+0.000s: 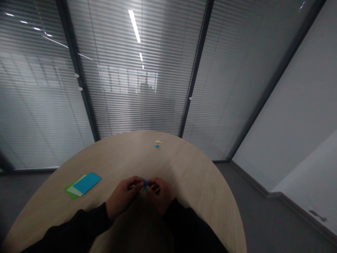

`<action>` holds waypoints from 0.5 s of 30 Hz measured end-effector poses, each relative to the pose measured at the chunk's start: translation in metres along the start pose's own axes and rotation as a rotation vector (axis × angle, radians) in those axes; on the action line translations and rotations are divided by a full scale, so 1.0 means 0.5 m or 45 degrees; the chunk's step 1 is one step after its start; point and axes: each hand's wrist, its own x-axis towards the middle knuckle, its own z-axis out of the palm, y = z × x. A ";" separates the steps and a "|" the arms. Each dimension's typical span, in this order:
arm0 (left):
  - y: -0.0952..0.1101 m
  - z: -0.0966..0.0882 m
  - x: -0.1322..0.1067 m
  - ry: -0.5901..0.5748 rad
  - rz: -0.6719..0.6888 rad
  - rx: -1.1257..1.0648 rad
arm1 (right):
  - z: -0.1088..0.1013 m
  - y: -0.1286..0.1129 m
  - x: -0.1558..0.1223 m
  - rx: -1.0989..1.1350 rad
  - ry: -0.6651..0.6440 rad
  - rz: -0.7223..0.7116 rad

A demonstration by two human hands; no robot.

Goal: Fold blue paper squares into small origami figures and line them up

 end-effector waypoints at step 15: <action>-0.013 -0.008 0.001 0.118 0.230 0.554 | -0.004 0.018 0.005 -0.114 0.042 -0.076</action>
